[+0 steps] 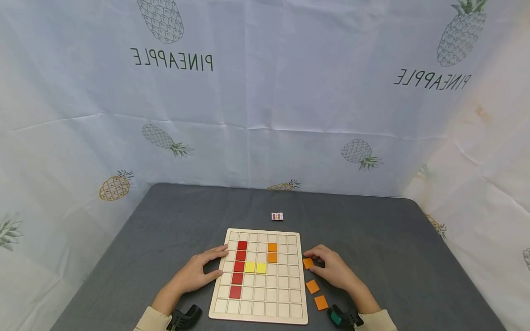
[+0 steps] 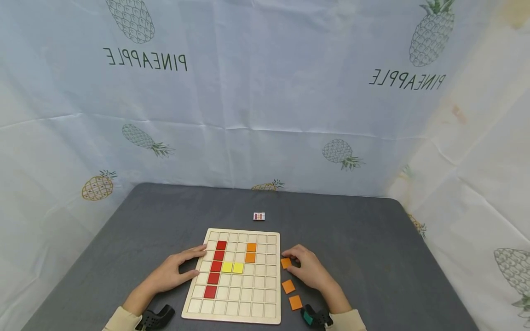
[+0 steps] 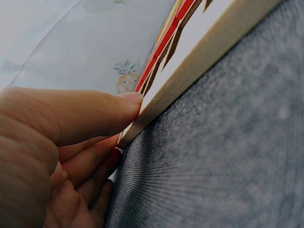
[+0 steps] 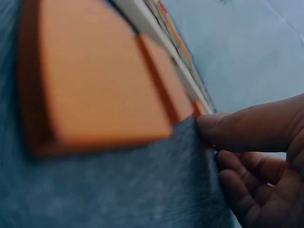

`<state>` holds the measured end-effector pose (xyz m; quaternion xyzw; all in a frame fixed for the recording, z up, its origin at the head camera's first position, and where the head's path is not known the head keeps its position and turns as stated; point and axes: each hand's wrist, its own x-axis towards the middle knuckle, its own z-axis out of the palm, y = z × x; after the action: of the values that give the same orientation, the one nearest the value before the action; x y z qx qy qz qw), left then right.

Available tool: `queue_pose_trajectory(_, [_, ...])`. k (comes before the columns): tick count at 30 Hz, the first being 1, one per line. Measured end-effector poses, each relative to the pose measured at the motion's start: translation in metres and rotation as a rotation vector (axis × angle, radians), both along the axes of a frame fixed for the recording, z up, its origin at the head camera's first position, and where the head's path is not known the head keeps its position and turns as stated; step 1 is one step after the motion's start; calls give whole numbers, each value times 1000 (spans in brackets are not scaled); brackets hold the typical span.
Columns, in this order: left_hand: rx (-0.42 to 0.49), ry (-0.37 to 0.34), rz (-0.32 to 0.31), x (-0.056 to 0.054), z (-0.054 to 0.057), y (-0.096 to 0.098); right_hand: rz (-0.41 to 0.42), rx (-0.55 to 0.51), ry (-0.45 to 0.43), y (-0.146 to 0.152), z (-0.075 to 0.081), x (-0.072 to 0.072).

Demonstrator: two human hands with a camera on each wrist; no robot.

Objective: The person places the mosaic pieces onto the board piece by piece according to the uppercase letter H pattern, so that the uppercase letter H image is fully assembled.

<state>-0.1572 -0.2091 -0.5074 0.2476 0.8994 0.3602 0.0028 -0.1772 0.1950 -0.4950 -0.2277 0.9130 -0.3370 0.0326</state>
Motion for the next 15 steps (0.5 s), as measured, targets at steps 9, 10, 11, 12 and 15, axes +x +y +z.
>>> queue_pose_trajectory(9, [-7,-18,-1,0,-1,0,-9,4,-10,2,-2,-2])
queue_pose_trajectory(10, [-5,-21,1,0,-1,0,-12,1,-13,2,-1,-1])
queue_pose_trajectory(11, [-4,-23,2,-1,-1,0,-15,-2,-15,1,0,-1])
queue_pose_trajectory(12, [0,-28,3,-1,-1,0,-18,-5,-17,1,1,-1])
queue_pose_trajectory(15, [-2,-35,5,-2,1,-1,-28,-11,-13,-2,5,-1])
